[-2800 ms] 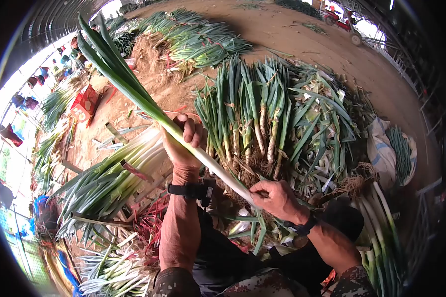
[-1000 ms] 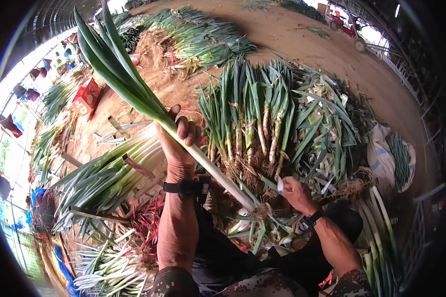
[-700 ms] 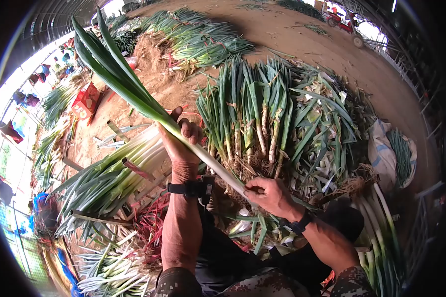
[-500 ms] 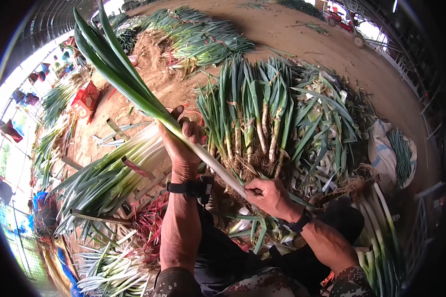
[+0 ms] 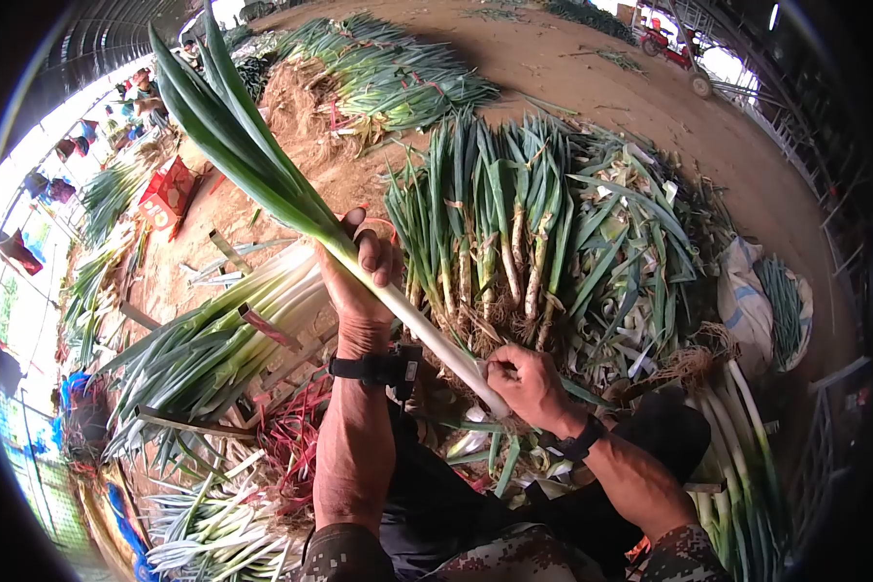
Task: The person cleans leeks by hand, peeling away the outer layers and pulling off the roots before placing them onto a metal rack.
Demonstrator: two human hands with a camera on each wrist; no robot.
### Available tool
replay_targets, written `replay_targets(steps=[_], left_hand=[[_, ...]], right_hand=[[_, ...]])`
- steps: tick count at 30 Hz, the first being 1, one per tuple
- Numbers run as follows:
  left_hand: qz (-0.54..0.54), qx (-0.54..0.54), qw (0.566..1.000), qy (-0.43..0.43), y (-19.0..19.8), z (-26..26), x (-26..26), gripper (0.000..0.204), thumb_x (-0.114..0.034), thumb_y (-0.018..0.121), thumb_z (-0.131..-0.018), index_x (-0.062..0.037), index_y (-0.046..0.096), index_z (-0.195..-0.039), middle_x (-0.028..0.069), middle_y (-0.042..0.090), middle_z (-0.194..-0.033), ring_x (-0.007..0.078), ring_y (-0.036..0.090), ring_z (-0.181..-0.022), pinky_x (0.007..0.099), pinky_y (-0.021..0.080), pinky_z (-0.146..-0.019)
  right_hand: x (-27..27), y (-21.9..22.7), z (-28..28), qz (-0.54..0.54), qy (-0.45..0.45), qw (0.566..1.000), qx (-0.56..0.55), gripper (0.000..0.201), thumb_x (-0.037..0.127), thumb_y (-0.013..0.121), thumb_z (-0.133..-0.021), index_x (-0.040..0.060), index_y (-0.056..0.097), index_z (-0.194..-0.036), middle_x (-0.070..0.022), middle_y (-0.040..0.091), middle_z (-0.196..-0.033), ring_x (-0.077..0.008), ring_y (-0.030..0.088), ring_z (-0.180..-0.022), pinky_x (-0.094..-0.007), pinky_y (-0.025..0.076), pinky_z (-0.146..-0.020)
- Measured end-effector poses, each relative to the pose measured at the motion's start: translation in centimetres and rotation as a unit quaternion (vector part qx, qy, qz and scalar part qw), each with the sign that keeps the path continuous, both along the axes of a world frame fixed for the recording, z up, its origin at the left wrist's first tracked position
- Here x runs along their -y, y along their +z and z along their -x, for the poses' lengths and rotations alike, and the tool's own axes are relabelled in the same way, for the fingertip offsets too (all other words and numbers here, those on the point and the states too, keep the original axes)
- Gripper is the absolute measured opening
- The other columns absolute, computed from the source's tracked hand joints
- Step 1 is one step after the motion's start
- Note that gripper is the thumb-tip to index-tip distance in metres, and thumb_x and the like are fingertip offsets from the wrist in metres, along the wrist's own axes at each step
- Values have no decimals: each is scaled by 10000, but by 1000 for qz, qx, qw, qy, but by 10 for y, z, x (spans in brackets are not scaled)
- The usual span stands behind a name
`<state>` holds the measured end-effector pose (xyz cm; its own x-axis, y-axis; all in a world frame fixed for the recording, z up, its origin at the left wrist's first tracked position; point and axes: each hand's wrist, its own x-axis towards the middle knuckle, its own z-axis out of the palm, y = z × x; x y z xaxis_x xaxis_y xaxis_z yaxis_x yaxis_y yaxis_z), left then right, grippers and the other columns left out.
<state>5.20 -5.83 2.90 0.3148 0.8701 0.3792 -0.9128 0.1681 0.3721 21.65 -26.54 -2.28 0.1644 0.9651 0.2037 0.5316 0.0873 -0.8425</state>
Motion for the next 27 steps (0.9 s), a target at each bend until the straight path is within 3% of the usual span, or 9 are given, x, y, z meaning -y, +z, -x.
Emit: replay_targets(steps=[4,6,10,13,16,19,22,24,27], left_hand=[[112,-82,990,-13,3,-3,0,559,-511,351,-1045,-31,619,-1144,-16,455,-582,122,400,-449,277,326,-456],[85,-82,993,-7,-5,-4,0,576,-531,352,-1038,-30,615,-1143,-20,443,-573,124,406,-462,280,319,-455],[101,-89,991,13,-9,-6,-2,600,-556,351,-1030,-28,611,-1149,-26,430,-565,123,401,-459,280,321,-454],[103,-92,990,15,-8,-7,1,609,-564,349,-1028,-28,607,-1158,-29,433,-565,122,400,-453,281,321,-449],[108,-93,990,9,-7,-9,4,633,-585,349,-1021,-24,598,-1174,-24,452,-576,123,408,-452,281,322,-440],[139,-96,984,52,-8,-12,3,676,-647,364,-991,-43,590,-1194,-4,485,-595,132,427,-453,282,343,-437],[149,-101,980,88,1,-16,13,708,-715,393,-948,-84,582,-1207,21,528,-639,150,462,-478,280,387,-453],[158,-109,976,106,10,-19,19,713,-743,411,-925,-112,580,-1209,36,554,-677,162,490,-512,279,414,-472],[178,-112,970,123,11,-22,20,704,-741,433,-919,-113,575,-1205,39,563,-731,169,511,-587,279,443,-516]], right_hand=[[-2,4,-4,85,-37,991,-97,161,102,665,-876,-9,667,-992,-124,711,-833,-162,693,-761,-309,541,-675],[-1,10,-4,103,-26,980,-168,182,112,658,-899,-25,658,-1020,-97,721,-878,-134,683,-821,-289,548,-726],[3,25,1,90,7,984,-156,233,153,695,-916,-27,654,-1060,-82,724,-942,-137,682,-879,-273,549,-774],[-2,10,6,21,37,982,-185,312,233,722,-929,-33,661,-1080,-46,699,-893,-60,619,-769,-247,524,-614],[-1,18,4,36,9,998,-54,266,199,724,-919,-27,669,-1048,-49,696,-838,-59,606,-724,-258,515,-628],[-2,10,6,-16,-22,1000,-5,211,164,686,-922,-32,671,-998,-43,673,-767,-67,573,-651,-262,494,-600],[-7,2,2,-13,-74,996,-40,144,153,624,-930,11,645,-933,-117,640,-703,-148,584,-582,-324,467,-547],[-9,-1,-9,41,-86,987,-130,183,209,617,-944,29,651,-940,-29,664,-750,-89,522,-554,-263,403,-485],[-5,0,-14,35,-98,926,-362,240,285,613,-980,58,620,-1060,-12,698,-831,-70,646,-677,-200,470,-496]])
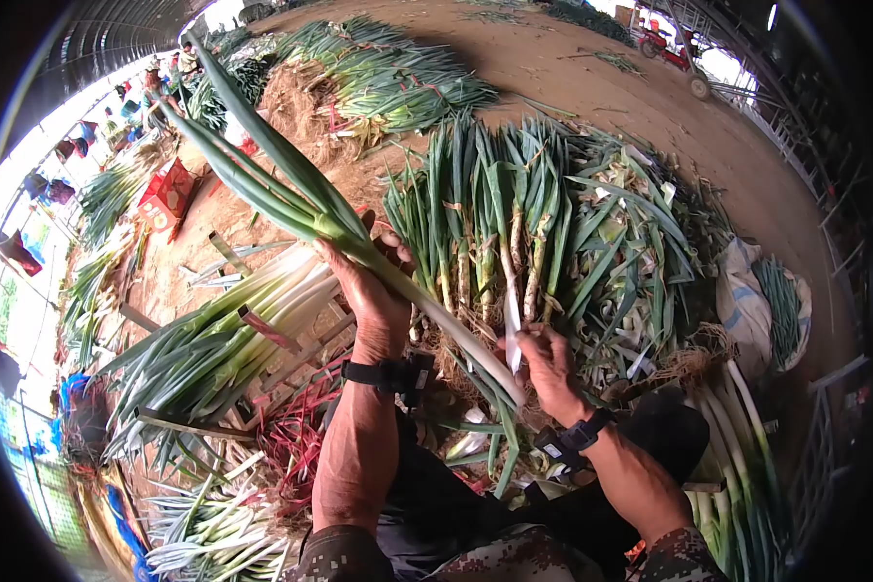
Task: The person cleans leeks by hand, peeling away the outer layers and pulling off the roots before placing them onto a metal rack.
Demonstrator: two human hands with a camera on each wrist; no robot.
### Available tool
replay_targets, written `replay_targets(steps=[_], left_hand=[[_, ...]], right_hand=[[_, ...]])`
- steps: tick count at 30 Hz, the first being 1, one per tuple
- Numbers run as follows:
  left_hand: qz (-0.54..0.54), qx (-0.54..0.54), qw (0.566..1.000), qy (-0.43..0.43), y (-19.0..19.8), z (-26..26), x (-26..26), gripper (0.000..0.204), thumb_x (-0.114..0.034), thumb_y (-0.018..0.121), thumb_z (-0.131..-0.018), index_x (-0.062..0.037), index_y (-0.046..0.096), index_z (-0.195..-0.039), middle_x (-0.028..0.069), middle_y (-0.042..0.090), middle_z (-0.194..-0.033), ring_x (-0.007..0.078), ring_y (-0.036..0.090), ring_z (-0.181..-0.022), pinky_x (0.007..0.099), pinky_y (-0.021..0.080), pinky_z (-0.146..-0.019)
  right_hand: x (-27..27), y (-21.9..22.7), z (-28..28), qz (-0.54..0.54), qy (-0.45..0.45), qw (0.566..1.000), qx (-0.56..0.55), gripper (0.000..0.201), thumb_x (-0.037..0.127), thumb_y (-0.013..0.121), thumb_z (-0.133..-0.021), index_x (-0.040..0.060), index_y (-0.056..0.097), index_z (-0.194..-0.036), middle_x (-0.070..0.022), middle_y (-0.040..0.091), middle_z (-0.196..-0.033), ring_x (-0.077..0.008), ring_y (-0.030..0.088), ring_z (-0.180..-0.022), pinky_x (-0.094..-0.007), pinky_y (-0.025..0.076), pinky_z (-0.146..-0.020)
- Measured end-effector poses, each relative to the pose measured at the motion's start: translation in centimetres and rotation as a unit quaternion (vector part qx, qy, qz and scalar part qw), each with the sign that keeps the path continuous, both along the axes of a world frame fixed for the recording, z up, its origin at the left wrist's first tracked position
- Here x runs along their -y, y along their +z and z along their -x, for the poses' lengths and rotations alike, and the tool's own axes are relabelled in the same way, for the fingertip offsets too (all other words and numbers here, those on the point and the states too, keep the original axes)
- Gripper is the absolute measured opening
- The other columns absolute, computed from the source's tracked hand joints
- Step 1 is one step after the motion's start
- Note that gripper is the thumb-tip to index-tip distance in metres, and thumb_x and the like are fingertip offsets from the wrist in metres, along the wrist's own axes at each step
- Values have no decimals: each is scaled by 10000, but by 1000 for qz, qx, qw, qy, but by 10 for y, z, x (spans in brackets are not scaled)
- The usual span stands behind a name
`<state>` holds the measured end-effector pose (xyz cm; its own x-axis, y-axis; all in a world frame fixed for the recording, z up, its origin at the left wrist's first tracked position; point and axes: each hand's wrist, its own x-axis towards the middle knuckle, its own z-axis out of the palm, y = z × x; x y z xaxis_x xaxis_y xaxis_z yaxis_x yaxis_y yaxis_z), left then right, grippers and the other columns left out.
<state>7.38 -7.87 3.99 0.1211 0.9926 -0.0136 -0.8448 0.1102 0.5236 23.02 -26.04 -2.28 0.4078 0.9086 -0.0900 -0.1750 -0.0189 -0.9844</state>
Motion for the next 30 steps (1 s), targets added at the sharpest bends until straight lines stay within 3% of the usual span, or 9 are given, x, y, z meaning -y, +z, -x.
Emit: replay_targets(steps=[4,7,8,9,11,14,18,19,30], left_hand=[[-7,30,999,-34,-15,13,-12,747,-738,387,-937,-61,583,-1186,7,494,-697,144,437,-548,261,392,-495],[-31,44,998,-27,-15,25,-23,756,-730,354,-952,-50,595,-1178,-5,481,-686,129,428,-531,247,361,-476],[-25,49,998,-15,-15,28,-22,748,-708,342,-968,-38,601,-1175,-9,462,-663,122,413,-515,248,354,-463],[-33,62,997,-23,-17,32,-25,747,-705,342,-970,-37,603,-1176,-6,456,-656,123,409,-512,248,352,-460],[-51,89,994,-42,-21,39,-32,744,-698,341,-974,-34,608,-1177,-2,445,-640,125,400,-506,249,347,-453],[-65,119,989,-67,-15,39,-29,713,-665,367,-983,-28,623,-1176,-16,394,-592,127,385,-498,252,344,-451],[-70,98,991,-59,-19,36,-32,666,-630,390,-990,-34,634,-1159,-40,363,-573,125,384,-500,258,334,-452],[-65,95,992,-54,-19,36,-32,664,-630,395,-988,-33,636,-1149,-41,364,-573,125,387,-498,259,335,-449],[18,62,998,13,-22,35,-32,647,-650,409,-976,-48,581,-1135,10,466,-647,152,451,-503,271,376,-447]], right_hand=[[10,2,-10,-39,-18,979,-200,170,206,600,-975,42,603,-1020,-72,671,-835,-165,681,-703,-250,533,-542],[29,7,-29,-12,75,987,-144,142,168,589,-965,32,606,-1001,-52,640,-771,-144,656,-670,-266,531,-547],[36,10,-36,30,101,994,-25,93,114,576,-955,27,610,-957,-42,624,-736,-112,586,-584,-266,523,-551],[42,-9,-46,77,95,984,129,99,101,628,-935,7,653,-952,-48,639,-735,-89,596,-608,-256,524,-574],[53,-39,-69,125,147,922,336,180,121,676,-920,-17,695,-1034,-47,688,-825,-71,624,-688,-247,528,-618],[50,-3,-54,51,133,936,323,273,164,694,-922,-25,695,-1119,-37,719,-895,-74,637,-744,-251,532,-652],[35,45,-21,71,182,940,279,255,187,697,-901,19,710,-1091,-109,740,-896,-122,693,-792,-285,542,-706],[33,45,-16,25,179,937,300,250,179,701,-898,8,706,-1080,-114,740,-889,-125,700,-796,-290,553,-706],[25,33,-5,-16,143,930,338,180,106,708,-875,-18,719,-1005,-136,743,-849,-145,719,-755,-280,556,-641]])
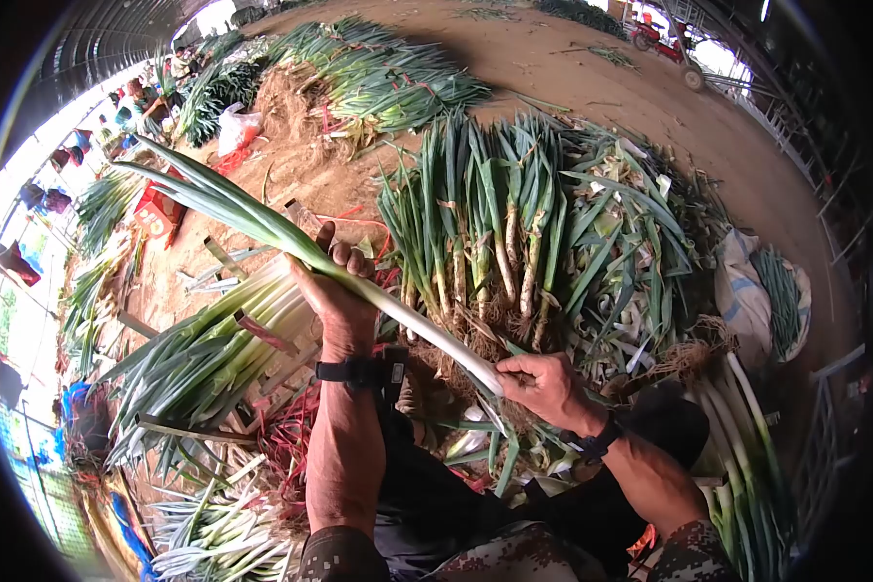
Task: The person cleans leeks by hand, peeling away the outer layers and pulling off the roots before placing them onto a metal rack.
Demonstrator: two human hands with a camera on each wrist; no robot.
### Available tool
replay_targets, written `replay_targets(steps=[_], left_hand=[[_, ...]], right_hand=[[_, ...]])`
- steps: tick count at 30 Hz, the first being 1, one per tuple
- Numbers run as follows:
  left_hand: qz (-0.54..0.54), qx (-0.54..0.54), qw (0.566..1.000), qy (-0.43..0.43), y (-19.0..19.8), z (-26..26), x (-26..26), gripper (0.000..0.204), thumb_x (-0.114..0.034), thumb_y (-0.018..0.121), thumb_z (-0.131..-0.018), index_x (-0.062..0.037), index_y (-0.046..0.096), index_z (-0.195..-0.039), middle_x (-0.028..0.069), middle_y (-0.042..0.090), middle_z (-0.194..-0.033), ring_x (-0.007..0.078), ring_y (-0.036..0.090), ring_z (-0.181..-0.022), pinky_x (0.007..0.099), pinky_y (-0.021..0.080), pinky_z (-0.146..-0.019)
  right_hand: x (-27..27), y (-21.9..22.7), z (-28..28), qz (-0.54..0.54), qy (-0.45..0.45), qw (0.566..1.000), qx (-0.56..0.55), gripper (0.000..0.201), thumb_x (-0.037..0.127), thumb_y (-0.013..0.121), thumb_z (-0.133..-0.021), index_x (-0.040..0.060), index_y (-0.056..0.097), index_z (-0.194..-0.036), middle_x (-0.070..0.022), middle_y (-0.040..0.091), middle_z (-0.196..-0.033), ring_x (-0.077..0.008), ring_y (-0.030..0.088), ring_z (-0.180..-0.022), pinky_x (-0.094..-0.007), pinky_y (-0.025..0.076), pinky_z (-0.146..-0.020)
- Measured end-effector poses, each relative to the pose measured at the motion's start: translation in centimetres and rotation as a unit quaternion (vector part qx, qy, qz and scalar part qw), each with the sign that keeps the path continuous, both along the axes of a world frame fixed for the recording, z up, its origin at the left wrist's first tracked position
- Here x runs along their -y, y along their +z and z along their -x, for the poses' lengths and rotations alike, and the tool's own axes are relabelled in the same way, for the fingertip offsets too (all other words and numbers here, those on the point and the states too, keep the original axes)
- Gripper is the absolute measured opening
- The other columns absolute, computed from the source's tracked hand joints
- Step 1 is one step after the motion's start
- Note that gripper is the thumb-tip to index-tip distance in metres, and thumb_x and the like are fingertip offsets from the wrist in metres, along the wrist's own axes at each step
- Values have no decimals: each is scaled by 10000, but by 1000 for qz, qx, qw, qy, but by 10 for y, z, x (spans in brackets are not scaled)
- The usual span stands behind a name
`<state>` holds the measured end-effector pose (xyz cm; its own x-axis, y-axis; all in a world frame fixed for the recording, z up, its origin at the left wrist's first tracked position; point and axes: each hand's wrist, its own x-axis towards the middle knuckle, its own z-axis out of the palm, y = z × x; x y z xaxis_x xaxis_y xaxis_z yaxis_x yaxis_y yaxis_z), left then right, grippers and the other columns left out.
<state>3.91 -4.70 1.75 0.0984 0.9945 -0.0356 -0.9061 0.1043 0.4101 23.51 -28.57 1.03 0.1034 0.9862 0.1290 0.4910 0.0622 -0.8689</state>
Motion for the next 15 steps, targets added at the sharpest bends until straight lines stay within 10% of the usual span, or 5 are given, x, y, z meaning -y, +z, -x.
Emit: replay_targets(steps=[15], left_hand=[[22,-47,996,77,-1,-1,6,461,-583,535,-970,-124,504,-1006,8,497,-819,159,514,-655,280,443,-541]], right_hand=[[-1,7,1,-13,-12,999,-30,182,118,688,-898,-22,699,-1013,-148,719,-813,-133,703,-741,-297,549,-654]])
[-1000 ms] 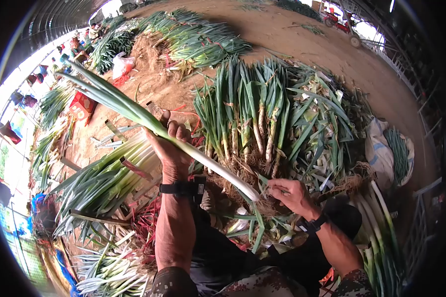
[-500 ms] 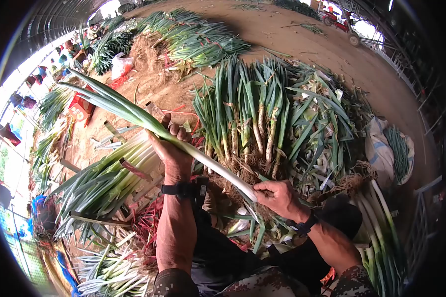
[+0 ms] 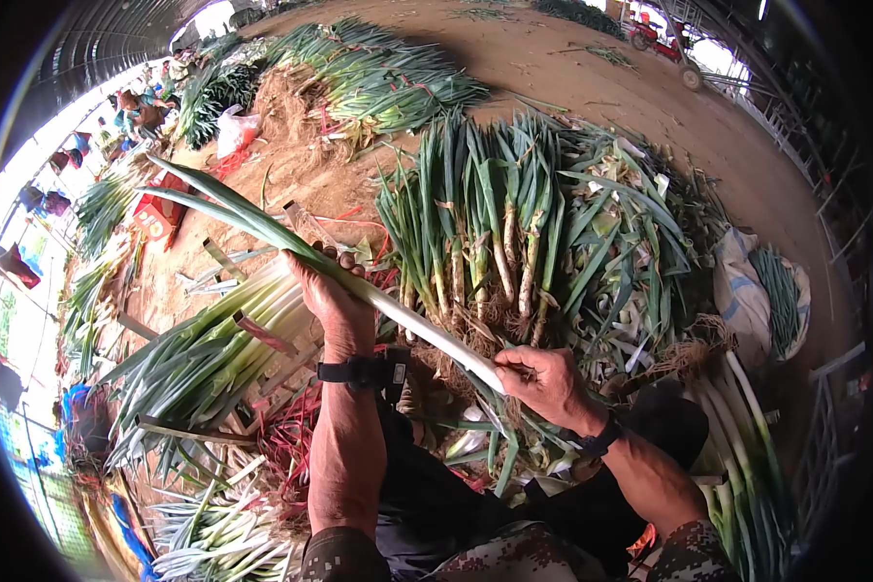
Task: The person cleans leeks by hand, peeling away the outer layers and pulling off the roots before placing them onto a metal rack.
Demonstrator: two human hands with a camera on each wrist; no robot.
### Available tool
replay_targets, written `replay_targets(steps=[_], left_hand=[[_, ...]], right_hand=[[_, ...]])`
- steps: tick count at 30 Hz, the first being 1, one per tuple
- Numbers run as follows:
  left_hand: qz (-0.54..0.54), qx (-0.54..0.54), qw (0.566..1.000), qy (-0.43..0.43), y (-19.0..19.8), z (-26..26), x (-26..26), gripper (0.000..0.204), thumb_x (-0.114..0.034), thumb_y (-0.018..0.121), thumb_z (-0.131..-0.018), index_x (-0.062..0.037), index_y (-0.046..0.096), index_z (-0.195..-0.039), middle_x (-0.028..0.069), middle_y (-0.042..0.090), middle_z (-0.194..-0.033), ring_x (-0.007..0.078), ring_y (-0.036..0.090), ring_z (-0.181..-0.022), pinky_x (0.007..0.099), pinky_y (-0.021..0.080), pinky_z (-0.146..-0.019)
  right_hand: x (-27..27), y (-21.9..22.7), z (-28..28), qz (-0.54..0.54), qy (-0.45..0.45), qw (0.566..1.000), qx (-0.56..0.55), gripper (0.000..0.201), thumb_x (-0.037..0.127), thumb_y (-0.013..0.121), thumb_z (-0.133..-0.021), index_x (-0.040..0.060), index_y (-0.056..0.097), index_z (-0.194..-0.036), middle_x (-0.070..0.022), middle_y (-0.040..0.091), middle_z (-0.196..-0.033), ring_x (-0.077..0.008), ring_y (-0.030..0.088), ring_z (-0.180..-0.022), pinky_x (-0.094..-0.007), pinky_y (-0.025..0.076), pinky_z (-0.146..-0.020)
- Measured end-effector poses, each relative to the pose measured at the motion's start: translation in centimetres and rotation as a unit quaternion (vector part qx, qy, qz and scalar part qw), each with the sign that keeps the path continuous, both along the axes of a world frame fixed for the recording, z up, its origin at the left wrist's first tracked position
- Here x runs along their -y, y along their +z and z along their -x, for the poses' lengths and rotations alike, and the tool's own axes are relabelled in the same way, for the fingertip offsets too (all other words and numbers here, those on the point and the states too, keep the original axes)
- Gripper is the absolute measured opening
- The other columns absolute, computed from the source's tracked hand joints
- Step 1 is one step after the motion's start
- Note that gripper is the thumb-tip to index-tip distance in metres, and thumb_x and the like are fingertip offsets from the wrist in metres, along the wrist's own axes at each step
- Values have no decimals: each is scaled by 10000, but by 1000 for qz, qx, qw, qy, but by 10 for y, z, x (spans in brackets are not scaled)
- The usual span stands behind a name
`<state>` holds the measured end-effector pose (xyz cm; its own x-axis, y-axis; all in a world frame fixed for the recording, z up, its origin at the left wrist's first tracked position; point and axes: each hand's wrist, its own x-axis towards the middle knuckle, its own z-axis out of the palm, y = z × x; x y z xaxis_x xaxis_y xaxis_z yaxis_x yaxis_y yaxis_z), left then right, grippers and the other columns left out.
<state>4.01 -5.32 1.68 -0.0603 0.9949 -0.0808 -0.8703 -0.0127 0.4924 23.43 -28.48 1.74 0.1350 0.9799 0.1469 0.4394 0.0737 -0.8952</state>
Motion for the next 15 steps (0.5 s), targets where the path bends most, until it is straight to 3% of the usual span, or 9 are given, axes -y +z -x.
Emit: replay_targets(steps=[3,6,15], left_hand=[[-3,-16,1000,5,2,-3,3,463,-579,538,-971,-117,507,-1000,17,504,-815,162,520,-649,286,447,-539],[13,-24,1000,12,6,-6,6,459,-572,566,-958,-116,514,-973,16,508,-787,157,514,-634,278,443,-533],[25,-45,998,30,17,-16,10,355,-447,719,-902,-139,543,-883,-24,520,-747,102,486,-594,230,431,-523]], right_hand=[[-1,12,0,37,26,999,24,192,130,705,-890,-26,702,-1003,-149,724,-829,-133,713,-771,-289,554,-673],[-2,5,0,2,40,999,21,201,133,710,-886,-26,703,-1007,-154,725,-833,-144,719,-762,-299,554,-652],[-4,-10,-1,-70,22,990,118,86,58,699,-837,-12,676,-880,-166,664,-734,-302,695,-658,-343,530,-583]])
